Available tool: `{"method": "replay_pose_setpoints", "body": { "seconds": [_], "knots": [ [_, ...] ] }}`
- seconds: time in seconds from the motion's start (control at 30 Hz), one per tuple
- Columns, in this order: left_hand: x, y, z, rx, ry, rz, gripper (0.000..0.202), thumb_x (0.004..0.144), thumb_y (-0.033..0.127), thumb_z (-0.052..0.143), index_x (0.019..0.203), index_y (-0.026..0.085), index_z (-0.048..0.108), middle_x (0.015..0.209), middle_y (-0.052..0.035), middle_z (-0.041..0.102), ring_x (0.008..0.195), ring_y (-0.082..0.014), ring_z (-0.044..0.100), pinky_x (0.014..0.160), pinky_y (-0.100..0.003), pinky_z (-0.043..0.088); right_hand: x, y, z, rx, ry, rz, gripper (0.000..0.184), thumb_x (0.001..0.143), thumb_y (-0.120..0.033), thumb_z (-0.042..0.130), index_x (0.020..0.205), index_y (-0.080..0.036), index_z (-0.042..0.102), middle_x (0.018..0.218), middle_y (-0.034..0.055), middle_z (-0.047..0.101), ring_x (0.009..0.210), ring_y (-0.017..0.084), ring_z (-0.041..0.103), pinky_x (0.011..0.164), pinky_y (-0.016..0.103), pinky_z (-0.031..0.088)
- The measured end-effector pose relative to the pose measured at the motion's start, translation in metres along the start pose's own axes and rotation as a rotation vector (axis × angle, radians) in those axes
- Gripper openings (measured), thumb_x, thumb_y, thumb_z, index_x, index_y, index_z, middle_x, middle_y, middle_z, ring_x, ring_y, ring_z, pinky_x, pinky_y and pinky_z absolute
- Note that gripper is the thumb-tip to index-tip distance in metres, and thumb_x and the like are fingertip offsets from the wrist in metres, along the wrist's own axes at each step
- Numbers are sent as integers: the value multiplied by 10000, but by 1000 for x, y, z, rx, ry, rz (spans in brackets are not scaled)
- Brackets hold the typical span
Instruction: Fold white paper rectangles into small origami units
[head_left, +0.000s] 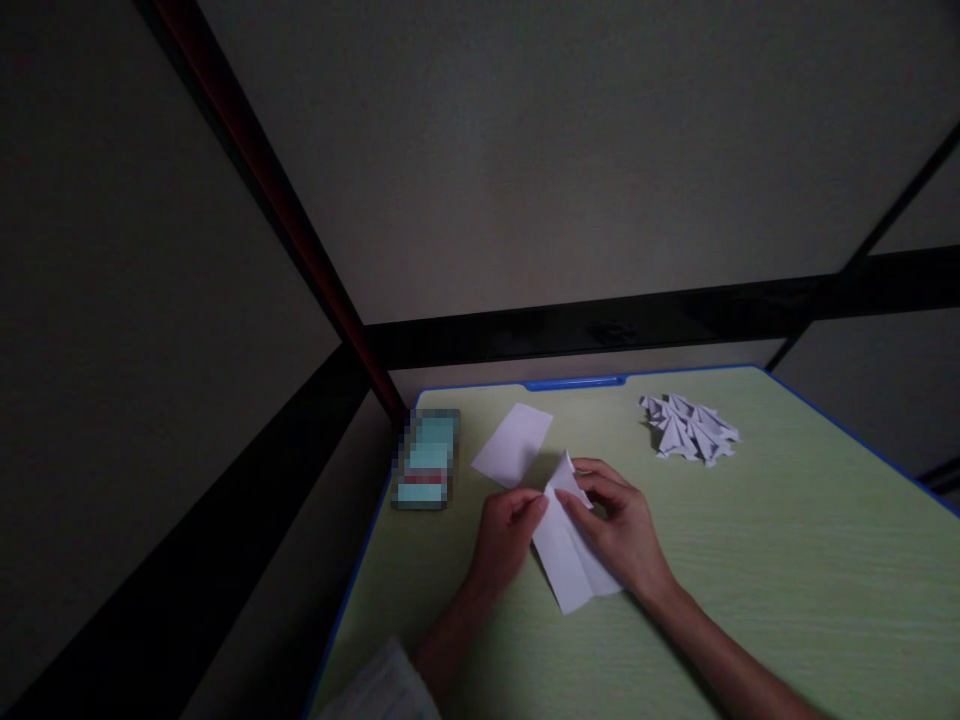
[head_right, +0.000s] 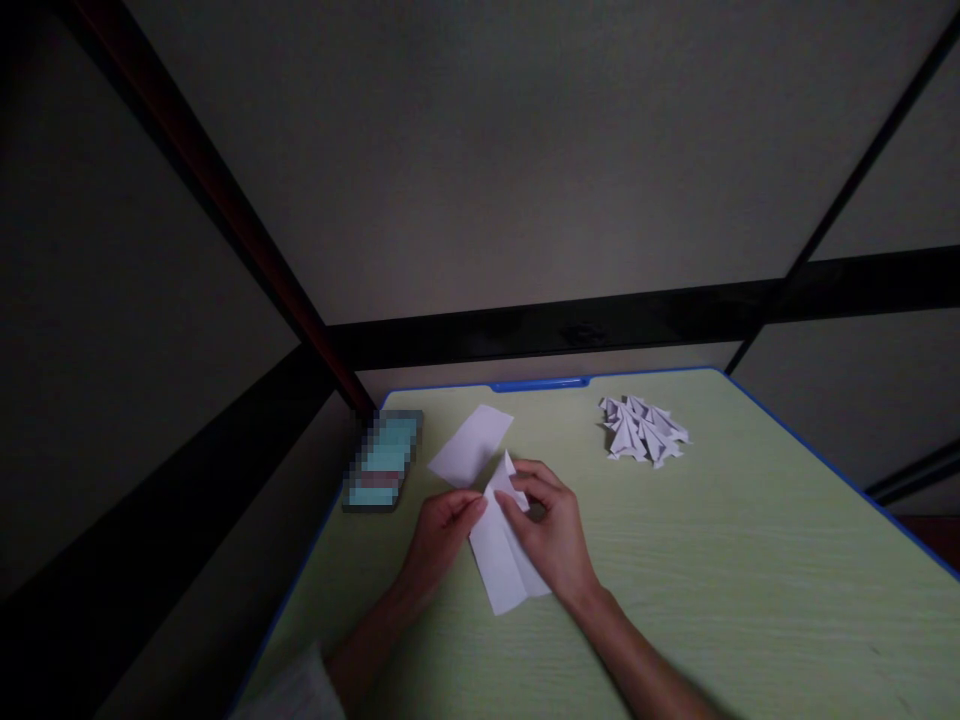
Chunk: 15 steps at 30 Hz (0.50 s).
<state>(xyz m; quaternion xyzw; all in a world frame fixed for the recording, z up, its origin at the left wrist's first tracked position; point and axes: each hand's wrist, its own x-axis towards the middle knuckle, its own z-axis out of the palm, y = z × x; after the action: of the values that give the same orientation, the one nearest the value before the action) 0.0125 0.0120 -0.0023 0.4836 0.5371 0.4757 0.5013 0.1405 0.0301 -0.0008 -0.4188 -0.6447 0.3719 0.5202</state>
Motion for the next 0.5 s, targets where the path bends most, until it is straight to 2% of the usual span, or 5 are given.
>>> {"method": "replay_pose_setpoints", "body": {
  "seconds": [0.23, 0.37, 0.5],
  "knots": [
    [1, -1, -1, 28, 79, 17, 200, 646, 275, 495, 558, 105, 552, 479, 33, 447, 458, -71, 356, 422, -180, 259, -4, -2, 6, -24, -17, -86, 98, 707, -193, 563, 714, -201, 661, 937, 69, 569, 880, 175, 538, 712, 268, 458],
    [0, 2, -1, 18, 150, 45, 193, 646, 269, 498, 553, 108, 550, 498, 15, 491, 481, -86, 401, 445, -183, 296, -7, -3, 8, -32, -91, -132, 155, 718, -185, 555, 828, -213, 661, 1020, 79, 552, 886, 172, 551, 729, 277, 469],
    [-1, 3, -1, -7, 169, 67, 179, 645, 248, 489, 549, 111, 551, 517, 3, 528, 502, -99, 437, 472, -188, 331, -8, -3, 5, -100, -168, -238, 244, 722, -169, 550, 950, -216, 624, 1140, 92, 505, 986, 191, 514, 809, 310, 445]
  ]
}}
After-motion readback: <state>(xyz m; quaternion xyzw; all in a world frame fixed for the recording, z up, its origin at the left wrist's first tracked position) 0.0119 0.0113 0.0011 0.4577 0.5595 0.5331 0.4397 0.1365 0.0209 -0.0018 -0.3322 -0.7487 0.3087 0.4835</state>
